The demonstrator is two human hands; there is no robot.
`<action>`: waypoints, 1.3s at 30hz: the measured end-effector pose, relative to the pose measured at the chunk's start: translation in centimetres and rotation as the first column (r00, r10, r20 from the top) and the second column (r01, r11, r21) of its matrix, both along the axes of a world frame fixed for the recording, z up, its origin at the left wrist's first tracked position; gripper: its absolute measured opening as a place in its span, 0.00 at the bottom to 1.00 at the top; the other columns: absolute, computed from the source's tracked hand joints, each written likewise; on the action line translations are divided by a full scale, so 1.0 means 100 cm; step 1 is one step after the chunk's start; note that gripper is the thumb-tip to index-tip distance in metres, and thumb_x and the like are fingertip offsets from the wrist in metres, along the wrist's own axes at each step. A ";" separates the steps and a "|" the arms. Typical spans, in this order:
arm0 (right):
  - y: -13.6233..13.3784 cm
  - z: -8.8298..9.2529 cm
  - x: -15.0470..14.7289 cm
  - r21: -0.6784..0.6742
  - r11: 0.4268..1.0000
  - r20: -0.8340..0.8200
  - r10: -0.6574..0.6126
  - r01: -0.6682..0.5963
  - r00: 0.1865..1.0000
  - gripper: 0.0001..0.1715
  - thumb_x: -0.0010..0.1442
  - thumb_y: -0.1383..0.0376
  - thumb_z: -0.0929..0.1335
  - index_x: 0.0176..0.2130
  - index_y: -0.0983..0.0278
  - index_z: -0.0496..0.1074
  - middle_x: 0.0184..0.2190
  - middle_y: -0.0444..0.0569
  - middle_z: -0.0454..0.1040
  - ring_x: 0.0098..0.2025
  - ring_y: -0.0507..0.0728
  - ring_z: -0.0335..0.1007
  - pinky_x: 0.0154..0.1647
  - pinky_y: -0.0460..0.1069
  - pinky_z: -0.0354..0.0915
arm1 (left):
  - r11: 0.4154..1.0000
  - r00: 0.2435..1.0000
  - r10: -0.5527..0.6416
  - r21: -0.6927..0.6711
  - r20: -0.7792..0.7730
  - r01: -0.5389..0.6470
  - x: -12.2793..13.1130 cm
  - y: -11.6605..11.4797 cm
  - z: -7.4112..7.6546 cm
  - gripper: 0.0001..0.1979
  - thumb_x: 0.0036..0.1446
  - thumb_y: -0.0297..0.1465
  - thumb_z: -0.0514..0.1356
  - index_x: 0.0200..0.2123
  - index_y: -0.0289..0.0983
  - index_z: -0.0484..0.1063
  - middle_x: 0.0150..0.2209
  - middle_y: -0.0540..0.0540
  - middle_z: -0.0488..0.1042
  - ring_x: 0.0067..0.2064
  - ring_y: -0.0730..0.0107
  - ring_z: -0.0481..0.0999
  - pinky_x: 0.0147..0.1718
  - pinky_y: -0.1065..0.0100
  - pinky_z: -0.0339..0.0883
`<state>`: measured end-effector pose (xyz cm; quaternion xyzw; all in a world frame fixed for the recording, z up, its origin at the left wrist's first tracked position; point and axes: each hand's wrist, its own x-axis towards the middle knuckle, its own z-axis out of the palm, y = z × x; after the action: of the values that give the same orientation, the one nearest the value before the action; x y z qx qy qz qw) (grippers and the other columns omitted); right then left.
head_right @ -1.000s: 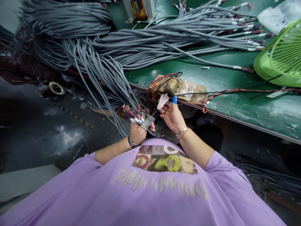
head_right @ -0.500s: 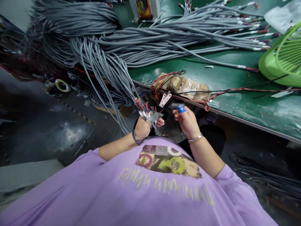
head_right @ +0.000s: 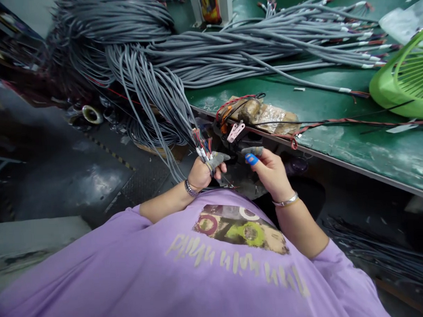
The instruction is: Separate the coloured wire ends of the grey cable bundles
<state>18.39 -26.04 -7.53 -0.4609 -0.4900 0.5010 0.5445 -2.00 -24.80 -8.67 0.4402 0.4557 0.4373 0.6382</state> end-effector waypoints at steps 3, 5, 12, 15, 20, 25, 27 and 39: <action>0.002 0.011 -0.020 0.005 0.986 0.025 0.167 -0.167 0.986 0.14 0.53 0.55 0.77 0.39 0.58 0.82 0.33 0.46 0.80 0.33 0.54 0.71 0.36 0.50 0.69 | 0.995 0.993 -0.091 0.022 -0.070 0.093 -0.001 -0.004 0.002 0.23 0.50 0.49 0.68 0.23 0.34 0.72 0.21 0.47 0.76 0.15 0.80 0.67 0.15 0.75 0.56; 0.007 0.013 -0.032 -0.007 0.967 0.037 0.254 -0.253 0.967 0.17 0.52 0.56 0.78 0.41 0.59 0.81 0.30 0.45 0.78 0.30 0.53 0.70 0.34 0.50 0.69 | 0.992 0.987 -0.128 0.011 -0.094 0.129 -0.002 -0.006 0.003 0.23 0.48 0.48 0.69 0.23 0.34 0.71 0.20 0.47 0.75 0.15 0.79 0.67 0.14 0.75 0.56; 0.018 0.006 -0.050 -0.124 0.957 -0.110 0.249 -0.262 0.962 0.17 0.45 0.59 0.79 0.33 0.64 0.77 0.27 0.44 0.76 0.25 0.50 0.66 0.26 0.47 0.64 | 0.983 0.969 -0.182 -0.025 -0.166 0.180 -0.010 -0.009 0.002 0.21 0.48 0.46 0.70 0.25 0.34 0.70 0.16 0.50 0.72 0.15 0.76 0.69 0.15 0.75 0.61; 0.020 0.002 -0.049 -0.206 0.964 -0.196 0.128 -0.169 0.972 0.18 0.41 0.60 0.80 0.28 0.64 0.75 0.22 0.40 0.71 0.22 0.47 0.58 0.23 0.45 0.54 | 0.997 0.994 -0.058 0.036 -0.093 0.061 -0.010 -0.011 0.004 0.21 0.51 0.48 0.68 0.30 0.36 0.69 0.21 0.51 0.75 0.18 0.75 0.73 0.14 0.76 0.61; 0.019 0.006 -0.050 -0.276 0.941 -0.303 0.108 -0.196 0.947 0.18 0.39 0.59 0.80 0.26 0.64 0.73 0.18 0.37 0.65 0.20 0.45 0.50 0.21 0.45 0.47 | 0.995 0.988 -0.039 0.080 -0.152 0.052 -0.006 -0.014 0.010 0.23 0.51 0.48 0.68 0.24 0.36 0.66 0.16 0.56 0.67 0.13 0.79 0.67 0.12 0.77 0.57; 0.021 0.012 -0.052 -0.210 0.955 -0.203 0.166 -0.208 0.965 0.20 0.37 0.59 0.81 0.26 0.65 0.75 0.23 0.41 0.72 0.26 0.49 0.63 0.32 0.47 0.62 | 0.990 0.966 -0.140 -0.021 -0.218 0.139 -0.006 -0.011 0.019 0.25 0.47 0.49 0.70 0.21 0.35 0.66 0.17 0.52 0.70 0.15 0.76 0.70 0.13 0.76 0.60; 0.022 0.010 -0.053 -0.226 0.956 -0.194 0.146 -0.189 0.970 0.21 0.37 0.58 0.82 0.25 0.65 0.74 0.22 0.40 0.71 0.26 0.49 0.62 0.31 0.47 0.60 | 0.990 0.962 -0.144 -0.021 -0.232 0.143 -0.007 -0.011 0.021 0.24 0.47 0.49 0.70 0.21 0.35 0.67 0.17 0.51 0.71 0.15 0.76 0.71 0.13 0.76 0.59; 0.014 0.003 -0.056 -0.204 0.961 -0.137 0.162 -0.188 0.977 0.21 0.44 0.53 0.79 0.25 0.64 0.72 0.18 0.38 0.62 0.21 0.47 0.51 0.23 0.46 0.53 | 0.978 0.978 0.206 0.000 -0.031 -0.207 -0.002 -0.005 0.012 0.20 0.52 0.48 0.66 0.28 0.36 0.68 0.22 0.53 0.72 0.15 0.79 0.68 0.12 0.75 0.53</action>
<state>12.79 -24.64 -7.26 -0.4414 -0.4382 0.6239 0.4732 -2.18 -25.31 -7.43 0.3961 0.5095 0.4935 0.5830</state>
